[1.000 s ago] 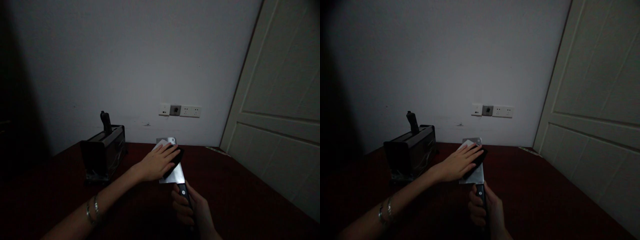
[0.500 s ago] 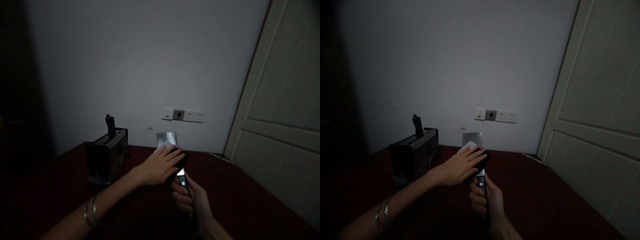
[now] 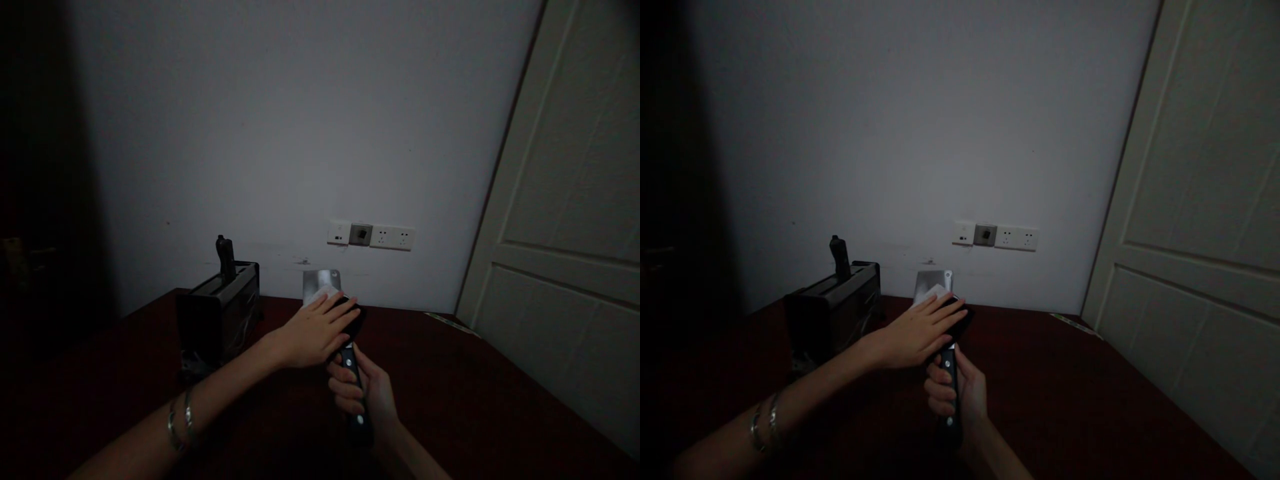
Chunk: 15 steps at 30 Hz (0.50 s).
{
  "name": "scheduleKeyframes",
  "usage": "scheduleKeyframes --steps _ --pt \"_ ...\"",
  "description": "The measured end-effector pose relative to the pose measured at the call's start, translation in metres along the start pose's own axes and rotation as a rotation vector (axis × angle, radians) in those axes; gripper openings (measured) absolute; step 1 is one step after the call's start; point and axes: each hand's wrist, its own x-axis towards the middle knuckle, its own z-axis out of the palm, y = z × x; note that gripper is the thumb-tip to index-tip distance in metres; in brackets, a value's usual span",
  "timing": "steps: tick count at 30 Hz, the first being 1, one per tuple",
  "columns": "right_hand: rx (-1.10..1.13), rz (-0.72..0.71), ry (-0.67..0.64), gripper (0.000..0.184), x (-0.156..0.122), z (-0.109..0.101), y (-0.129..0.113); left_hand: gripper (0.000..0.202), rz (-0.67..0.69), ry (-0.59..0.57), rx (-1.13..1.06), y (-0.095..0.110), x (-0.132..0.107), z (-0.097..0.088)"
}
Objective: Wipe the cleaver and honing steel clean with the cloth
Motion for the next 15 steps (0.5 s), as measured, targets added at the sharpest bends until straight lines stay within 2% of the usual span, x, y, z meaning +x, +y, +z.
scheduleKeyframes --steps 2,7,9,11,15 --pt "-0.008 -0.004 0.005 0.024 0.0 -0.003 0.0 0.047 0.005 0.004 -0.016 -0.001 0.003 0.001" --pt "-0.012 0.033 -0.009 0.023 0.0 -0.008 0.004 0.045 -0.129 0.022 -0.035 -0.038 0.02 0.008" --pt "-0.015 0.051 -0.013 0.024 0.0 -0.01 0.004 0.045 -0.153 0.024 -0.039 -0.043 0.023 0.011" --pt "-0.022 0.048 -0.004 0.024 0.0 -0.014 0.002 0.044 -0.12 0.019 -0.055 -0.035 0.02 0.014" --pt "-0.044 0.014 0.044 0.026 0.0 -0.022 -0.005 0.04 -0.003 -0.011 -0.12 -0.004 0.009 0.014"
